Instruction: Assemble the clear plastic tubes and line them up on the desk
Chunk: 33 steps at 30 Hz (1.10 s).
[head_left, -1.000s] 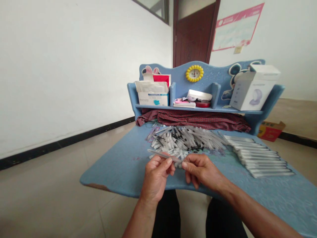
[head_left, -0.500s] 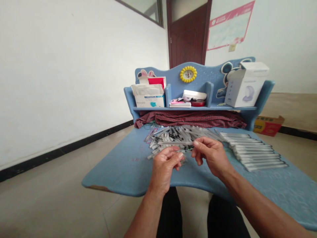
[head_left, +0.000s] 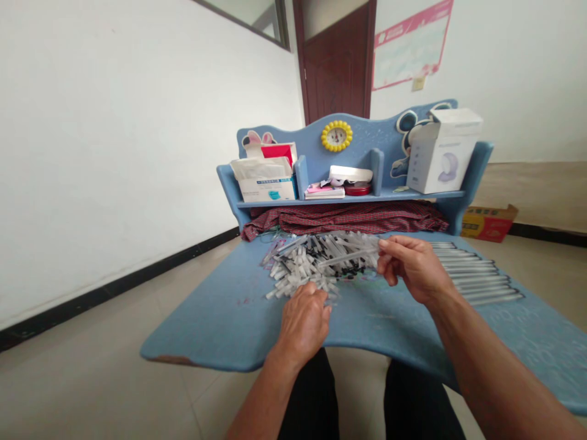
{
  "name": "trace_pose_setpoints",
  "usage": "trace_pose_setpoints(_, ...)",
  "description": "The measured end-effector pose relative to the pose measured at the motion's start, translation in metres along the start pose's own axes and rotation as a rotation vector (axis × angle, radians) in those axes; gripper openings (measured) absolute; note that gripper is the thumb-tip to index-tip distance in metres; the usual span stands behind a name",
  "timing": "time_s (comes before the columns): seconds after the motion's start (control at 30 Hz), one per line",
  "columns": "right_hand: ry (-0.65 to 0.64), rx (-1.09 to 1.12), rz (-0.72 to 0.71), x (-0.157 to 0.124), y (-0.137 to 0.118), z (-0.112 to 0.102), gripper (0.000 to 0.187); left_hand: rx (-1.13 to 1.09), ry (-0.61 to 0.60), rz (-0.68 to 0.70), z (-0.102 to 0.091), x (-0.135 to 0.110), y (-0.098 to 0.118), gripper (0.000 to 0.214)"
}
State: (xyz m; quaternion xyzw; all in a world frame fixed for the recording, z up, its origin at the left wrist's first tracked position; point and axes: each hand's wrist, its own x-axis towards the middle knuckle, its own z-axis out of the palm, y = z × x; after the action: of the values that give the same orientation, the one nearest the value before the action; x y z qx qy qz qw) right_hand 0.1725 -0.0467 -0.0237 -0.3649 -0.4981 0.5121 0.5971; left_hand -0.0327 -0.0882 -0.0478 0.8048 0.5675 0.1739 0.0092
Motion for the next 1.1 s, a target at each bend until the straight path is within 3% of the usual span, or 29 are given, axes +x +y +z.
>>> trace_pose_setpoints(0.2, -0.005, -0.016, -0.001, -0.001, 0.0, 0.001, 0.03, -0.095, 0.036, 0.031, 0.0, 0.001, -0.009, 0.011)
trace_pose_setpoints(0.37, 0.015, -0.012, -0.005, -0.002, 0.0, -0.003, 0.029, -0.563, 0.235, -0.009, 0.001, -0.001, -0.024, 0.013)
trace_pose_setpoints(0.53, -0.029, -0.054, 0.012, -0.005, 0.0, 0.0, 0.031, -0.97, 0.173, -0.19, 0.003, -0.006, -0.034, 0.019)
trace_pose_setpoints(0.7, -0.058, -0.098, 0.027, -0.007, 0.002, 0.005, 0.034, -1.061, 0.196, -0.276, 0.005, -0.008, -0.034, 0.024)
trace_pose_setpoints(1.1, -0.063, -0.197, 0.032, -0.008, 0.004, 0.009, 0.034, -1.179, 0.204, -0.288, 0.008, -0.011, -0.032, 0.024)
